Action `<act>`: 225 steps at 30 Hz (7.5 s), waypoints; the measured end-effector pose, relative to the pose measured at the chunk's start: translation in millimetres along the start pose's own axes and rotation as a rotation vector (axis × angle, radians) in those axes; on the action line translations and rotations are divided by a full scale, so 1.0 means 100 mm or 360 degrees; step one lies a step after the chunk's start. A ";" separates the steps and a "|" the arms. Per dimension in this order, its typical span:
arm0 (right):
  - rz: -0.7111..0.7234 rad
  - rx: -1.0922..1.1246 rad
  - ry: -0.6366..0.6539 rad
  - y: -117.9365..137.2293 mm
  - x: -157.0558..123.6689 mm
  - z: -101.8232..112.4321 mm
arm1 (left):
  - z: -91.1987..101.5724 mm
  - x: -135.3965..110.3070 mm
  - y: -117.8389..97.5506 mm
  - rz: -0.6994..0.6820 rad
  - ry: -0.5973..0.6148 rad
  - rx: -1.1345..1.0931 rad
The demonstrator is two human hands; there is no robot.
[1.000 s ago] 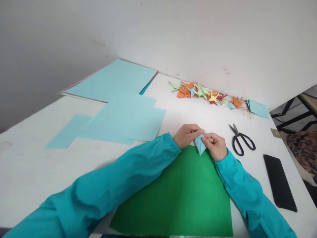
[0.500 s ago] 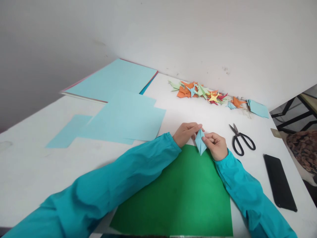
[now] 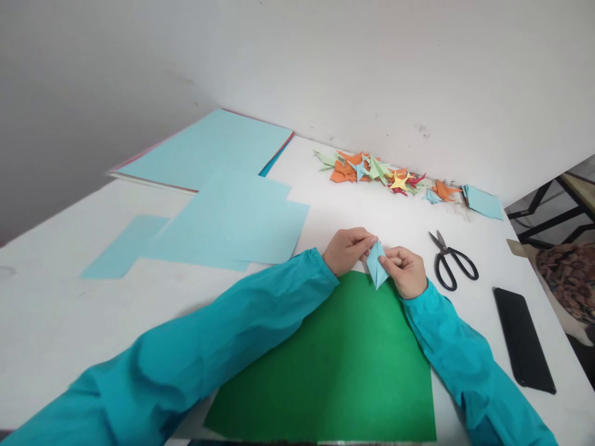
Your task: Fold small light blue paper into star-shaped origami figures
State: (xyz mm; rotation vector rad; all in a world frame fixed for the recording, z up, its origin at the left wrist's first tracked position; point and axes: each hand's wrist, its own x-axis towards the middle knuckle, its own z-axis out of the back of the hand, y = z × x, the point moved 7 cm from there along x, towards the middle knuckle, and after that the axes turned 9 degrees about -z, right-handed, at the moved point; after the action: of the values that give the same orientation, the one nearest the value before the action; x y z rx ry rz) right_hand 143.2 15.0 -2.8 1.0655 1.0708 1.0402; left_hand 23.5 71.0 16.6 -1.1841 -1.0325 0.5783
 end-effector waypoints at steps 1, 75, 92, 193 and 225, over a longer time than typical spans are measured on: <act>0.0000 -0.0002 -0.0002 0.00 0.00 0.00 | 0.00 0.00 0.01 0.0013 0.0001 -0.0001; 0.0142 0.0003 -0.0191 0.05 -0.05 0.00 | -0.20 -0.12 0.13 0.0238 0.0585 0.0186; 0.0099 0.0257 -0.0224 0.04 -0.03 0.02 | -0.21 -0.15 0.13 0.0360 0.0443 -0.0231; -0.0060 0.0202 0.0111 0.00 0.02 -0.08 | -0.07 -0.09 0.13 0.0296 0.0089 -0.0062; -0.0063 0.0225 0.0034 -0.02 0.03 -0.03 | -0.23 -0.16 0.18 0.0422 0.0412 -0.0289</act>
State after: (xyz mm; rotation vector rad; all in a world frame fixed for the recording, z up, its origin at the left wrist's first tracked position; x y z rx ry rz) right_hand 140.9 17.8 -5.8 1.1438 1.1923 0.9575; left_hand 38.9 53.1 -6.6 -1.5273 -0.7232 0.5275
